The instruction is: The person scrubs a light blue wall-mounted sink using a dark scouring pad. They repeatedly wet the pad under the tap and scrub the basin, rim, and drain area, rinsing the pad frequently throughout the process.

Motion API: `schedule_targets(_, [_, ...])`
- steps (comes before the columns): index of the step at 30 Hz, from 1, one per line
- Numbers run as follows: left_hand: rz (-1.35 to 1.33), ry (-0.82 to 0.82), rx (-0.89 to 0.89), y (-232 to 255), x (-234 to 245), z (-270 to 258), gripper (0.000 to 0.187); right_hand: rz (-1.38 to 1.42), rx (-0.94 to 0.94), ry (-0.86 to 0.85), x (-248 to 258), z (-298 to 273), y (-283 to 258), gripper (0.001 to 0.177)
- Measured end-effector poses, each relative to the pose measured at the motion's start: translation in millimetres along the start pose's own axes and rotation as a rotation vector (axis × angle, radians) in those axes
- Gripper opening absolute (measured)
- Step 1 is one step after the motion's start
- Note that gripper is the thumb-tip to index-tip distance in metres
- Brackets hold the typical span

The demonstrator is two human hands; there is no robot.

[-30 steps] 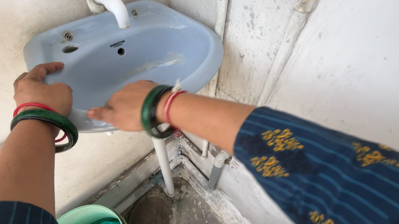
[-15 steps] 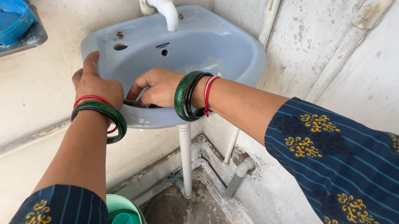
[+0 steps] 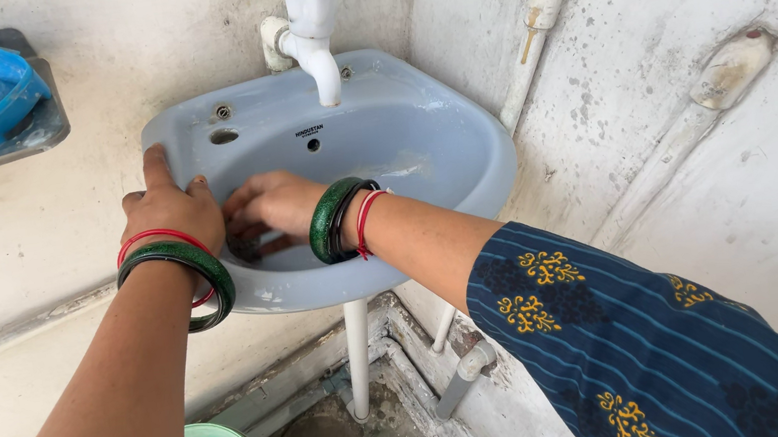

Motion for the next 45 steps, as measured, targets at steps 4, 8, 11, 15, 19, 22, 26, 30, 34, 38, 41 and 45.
schedule_targets(4, [-0.034, 0.052, -0.012, -2.5, -1.1, 8.7, 0.058, -0.003, -0.129, -0.044, -4.5, 15.4, 17.3, 0.038])
schedule_targets(8, [-0.025, 0.083, -0.018, -3.1, -0.9, 16.0, 0.056, -0.004, -0.036, -0.128, -2.2, 28.6, 8.6, 0.037])
schedule_targets(11, [-0.026, 0.099, -0.027, -2.2, -4.6, 19.2, 0.057, 0.064, 0.084, 0.104, 18.6, 32.1, -5.2, 0.036])
schedule_targets(15, [-0.021, 0.127, -0.012, -6.3, -3.3, 20.1, 0.055, -0.266, 0.156, 0.395, 18.8, 18.2, -21.3, 0.046])
schedule_targets(19, [-0.046, 0.172, -0.015, -3.0, 0.8, 16.3, 0.053, 0.012, -0.005, 0.035, -22.0, -2.5, -15.7, 0.031])
schedule_targets(22, [-0.065, 0.177, 0.002, -9.0, 4.0, 9.5, 0.051, -0.037, -0.153, -0.142, -37.0, -27.3, -5.9, 0.021])
schedule_targets(26, [-0.06, 0.158, 0.002, -6.1, 5.2, 1.1, 0.052, -0.435, -0.262, -0.213, -10.0, -60.3, -9.2, 0.025])
schedule_targets(30, [-0.043, 0.096, 0.005, -6.0, 5.4, 0.0, 0.073, -1.446, -0.499, -0.071, 54.3, -103.3, -21.0, 0.042])
schedule_targets(34, [-0.069, 0.073, -0.001, -5.7, 4.2, 2.2, 0.078, -1.681, -0.572, -0.015, 51.2, -110.9, -29.9, 0.041])
schedule_targets(38, [-0.062, 0.086, -0.009, -5.2, 4.3, 3.0, 0.077, -0.609, -0.263, -0.165, -28.3, -60.4, -12.3, 0.037])
schedule_targets(41, [0.049, 0.162, -0.078, 5.4, 10.1, 2.6, 0.081, -0.631, -0.264, -0.198, -11.7, -57.2, -8.0, 0.037])
schedule_targets(45, [0.291, -0.047, -0.031, 18.1, 3.2, 5.8, 0.101, -1.441, -0.507, 0.062, 76.3, -85.7, -22.2, 0.034])
Point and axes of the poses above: each hand's wrist, its own z-axis towards the middle knuckle, its own x-axis out of the back of the hand, y = z × x, the point moved 7 cm from there along z, towards the middle knuckle, and after that the axes turned 15 degrees about z, right-handed, at the moved point
